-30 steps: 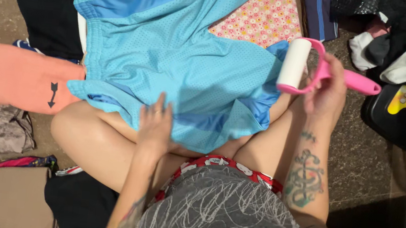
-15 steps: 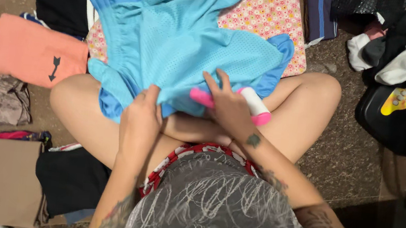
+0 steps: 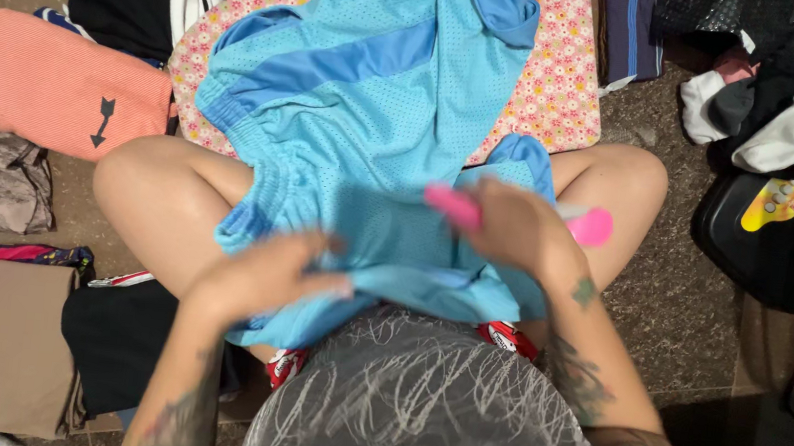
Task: The person sits on the floor and uses a lint roller to clean a light blue garment, then folds it and places it on a pile. They then pick up a red garment, unfold it, and begin folding it.
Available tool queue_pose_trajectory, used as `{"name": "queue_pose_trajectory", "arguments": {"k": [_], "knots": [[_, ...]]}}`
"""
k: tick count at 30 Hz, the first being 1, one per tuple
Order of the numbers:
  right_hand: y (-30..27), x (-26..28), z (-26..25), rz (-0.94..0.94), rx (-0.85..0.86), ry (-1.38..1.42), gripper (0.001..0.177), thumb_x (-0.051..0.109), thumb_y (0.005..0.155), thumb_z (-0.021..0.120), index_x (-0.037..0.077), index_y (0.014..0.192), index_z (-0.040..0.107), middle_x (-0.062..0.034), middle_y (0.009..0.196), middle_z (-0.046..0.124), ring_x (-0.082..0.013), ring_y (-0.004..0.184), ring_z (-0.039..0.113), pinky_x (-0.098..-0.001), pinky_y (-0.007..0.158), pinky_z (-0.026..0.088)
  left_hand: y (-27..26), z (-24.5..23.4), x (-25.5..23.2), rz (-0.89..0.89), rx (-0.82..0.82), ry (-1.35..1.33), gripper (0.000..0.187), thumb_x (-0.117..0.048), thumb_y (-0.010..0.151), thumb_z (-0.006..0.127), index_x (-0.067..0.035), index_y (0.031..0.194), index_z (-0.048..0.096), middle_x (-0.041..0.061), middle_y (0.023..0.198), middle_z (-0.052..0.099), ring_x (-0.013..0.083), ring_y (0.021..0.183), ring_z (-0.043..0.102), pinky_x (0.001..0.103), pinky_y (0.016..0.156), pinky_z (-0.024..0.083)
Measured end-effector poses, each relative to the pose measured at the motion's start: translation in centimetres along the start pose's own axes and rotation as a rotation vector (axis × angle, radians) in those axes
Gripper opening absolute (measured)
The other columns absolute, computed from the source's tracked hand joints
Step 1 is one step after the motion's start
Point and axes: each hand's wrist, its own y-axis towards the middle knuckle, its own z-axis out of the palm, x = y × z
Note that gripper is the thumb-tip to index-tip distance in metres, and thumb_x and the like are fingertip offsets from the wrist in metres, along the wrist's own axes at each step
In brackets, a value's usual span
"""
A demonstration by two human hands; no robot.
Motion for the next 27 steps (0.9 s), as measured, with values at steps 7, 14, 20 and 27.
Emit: {"name": "queue_pose_trajectory", "arguments": {"k": [7,14,20,27], "knots": [[9.1,-1.3,5.1,-0.037,-0.331,-0.267,0.032,0.008,0.075,0.067,0.012,0.106,0.074,-0.0146,0.126,0.063,-0.0355,0.087,0.072,-0.048,0.071,0.057,11.3,1.0,3.5,0.071,-0.543,0.549,0.032,-0.028,0.075,0.077,-0.003,0.095,0.073,0.02,0.108,0.066,0.0405,0.099,0.059,0.049,0.084,0.048],[8.0,-4.0,6.8,0.108,0.169,-0.478,0.019,0.019,0.077,0.072,0.011,0.094,0.076,-0.0168,0.092,0.075,-0.0361,0.088,0.075,-0.0478,0.076,0.06,12.2,3.3,6.7,-0.326,0.016,0.435,0.019,-0.018,0.078,0.07,-0.001,0.085,0.075,0.027,0.092,0.072,0.0431,0.089,0.072,0.049,0.082,0.058],[12.2,-3.0,2.5,0.078,-0.448,-0.122,0.042,0.009,0.082,0.069,0.002,0.124,0.063,-0.0281,0.125,0.062,-0.0489,0.098,0.067,-0.0545,0.08,0.056,11.2,-4.5,7.3,-0.197,-0.638,0.134,0.026,-0.019,0.084,0.075,0.001,0.102,0.072,0.024,0.107,0.069,0.0429,0.102,0.067,0.048,0.089,0.053],[19.4,-5.1,1.9,0.205,-0.668,0.005,0.066,0.008,0.082,0.069,-0.001,0.142,0.042,-0.035,0.13,0.057,-0.0517,0.096,0.066,-0.0572,0.079,0.054,16.6,-6.3,9.7,-0.034,-1.025,0.453,0.059,-0.02,0.078,0.078,0.0,0.129,0.058,0.023,0.128,0.062,0.0417,0.121,0.056,0.053,0.107,0.041]]}}
